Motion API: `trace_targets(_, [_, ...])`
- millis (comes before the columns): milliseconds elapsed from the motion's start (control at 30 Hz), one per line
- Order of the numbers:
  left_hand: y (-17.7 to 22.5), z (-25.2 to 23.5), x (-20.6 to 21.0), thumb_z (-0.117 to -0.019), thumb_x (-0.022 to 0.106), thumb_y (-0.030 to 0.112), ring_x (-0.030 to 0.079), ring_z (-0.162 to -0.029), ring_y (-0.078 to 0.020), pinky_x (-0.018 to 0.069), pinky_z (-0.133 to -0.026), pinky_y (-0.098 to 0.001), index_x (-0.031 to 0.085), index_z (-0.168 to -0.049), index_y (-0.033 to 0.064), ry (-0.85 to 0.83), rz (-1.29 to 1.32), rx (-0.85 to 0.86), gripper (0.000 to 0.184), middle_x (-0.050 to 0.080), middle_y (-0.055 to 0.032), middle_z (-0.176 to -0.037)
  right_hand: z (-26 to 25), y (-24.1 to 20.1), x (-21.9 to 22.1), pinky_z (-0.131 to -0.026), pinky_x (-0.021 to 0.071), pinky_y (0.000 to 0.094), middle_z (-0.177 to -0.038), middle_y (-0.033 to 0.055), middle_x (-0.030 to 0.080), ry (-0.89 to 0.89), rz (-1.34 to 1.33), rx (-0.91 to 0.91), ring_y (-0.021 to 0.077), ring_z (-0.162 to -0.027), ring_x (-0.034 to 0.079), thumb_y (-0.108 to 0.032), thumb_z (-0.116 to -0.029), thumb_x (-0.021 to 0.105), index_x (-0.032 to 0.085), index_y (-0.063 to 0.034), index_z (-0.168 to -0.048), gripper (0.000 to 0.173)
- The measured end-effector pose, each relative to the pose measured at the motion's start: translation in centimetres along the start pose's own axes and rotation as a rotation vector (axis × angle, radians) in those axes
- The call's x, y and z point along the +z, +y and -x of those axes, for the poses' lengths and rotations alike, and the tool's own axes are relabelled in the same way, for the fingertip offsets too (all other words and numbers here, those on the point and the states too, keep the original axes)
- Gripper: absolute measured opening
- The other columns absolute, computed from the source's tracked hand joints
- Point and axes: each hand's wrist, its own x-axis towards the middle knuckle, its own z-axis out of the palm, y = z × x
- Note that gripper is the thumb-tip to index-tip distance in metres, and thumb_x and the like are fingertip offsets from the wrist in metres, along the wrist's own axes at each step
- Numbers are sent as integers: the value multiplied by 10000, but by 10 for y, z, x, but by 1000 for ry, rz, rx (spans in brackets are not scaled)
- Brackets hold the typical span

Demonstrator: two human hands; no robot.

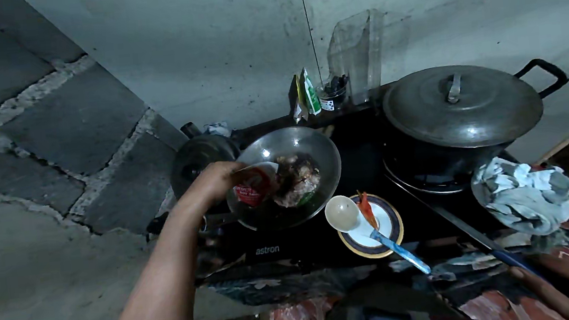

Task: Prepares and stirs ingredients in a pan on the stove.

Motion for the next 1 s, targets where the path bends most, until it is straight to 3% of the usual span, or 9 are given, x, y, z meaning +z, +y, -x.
trace_targets(200, [14,-8,2,-999,652,113,704,-907,-261,537,-864,-551,786,-1019,99,-3,-67,248,136,744,-92,-932,9,2,-1,-637,535,535,-816,261,673,10,-42,65,335,-655,638,-357,-1038,583,673,102,-1091,471])
trace_targets(300, [25,-14,1,-983,685,143,709,-896,-290,529,-876,-554,798,-982,121,10,-259,333,115,749,-92,-890,11,2,-2,-653,541,549,-826,260,680,8,-38,75,342,-670,651,-361,-1040,577,674,98,-1105,473])
trace_targets(467, [45,-22,5,-998,662,162,704,-971,-291,458,-1023,-560,798,-1026,145,-111,-474,203,140,756,-84,-945,13,0,-3,-653,533,559,-834,268,675,-3,-38,99,356,-677,643,-375,-1041,572,673,98,-1109,489])
trace_targets(600, [49,-28,8,-1014,643,197,699,-987,-311,454,-1022,-560,796,-1047,143,-165,-540,187,165,754,-98,-963,15,5,-1,-656,538,559,-832,265,678,-3,-47,98,357,-678,650,-383,-1040,570,672,96,-1106,494])
trace_targets(667, [46,-30,6,-1012,644,187,701,-985,-312,480,-993,-558,792,-1058,141,-163,-501,199,162,754,-101,-966,17,5,0,-667,535,569,-843,267,678,-4,-41,105,364,-694,652,-388,-1041,569,670,93,-1108,496])
trace_targets(767, [34,-26,-2,-1004,646,113,698,-896,-338,531,-855,-590,759,-985,46,-115,-283,239,133,724,-149,-909,17,7,1,-680,543,582,-862,277,690,13,-32,85,373,-714,669,-395,-1041,566,675,93,-1118,506])
trace_targets(867, [16,-25,-2,-1049,586,184,669,-832,-284,529,-807,-542,716,-996,2,-39,-63,132,230,695,-147,-873,17,10,2,-682,543,582,-859,275,689,27,-48,84,370,-714,668,-391,-1038,573,674,100,-1106,506])
trace_targets(933, [9,-22,2,-1062,567,240,664,-878,-254,525,-842,-523,713,-1082,6,63,91,50,277,703,-148,-944,16,13,2,-670,541,578,-843,264,686,22,-53,87,363,-700,663,-402,-1035,573,676,96,-1096,512])
trace_targets(1000, [5,-18,7,-1070,551,248,671,-1000,-253,514,-937,-526,697,-1167,2,177,198,36,302,704,-160,-1099,15,15,1,-655,534,574,-827,261,681,21,-53,72,360,-683,654,-405,-1033,570,677,98,-1077,517])
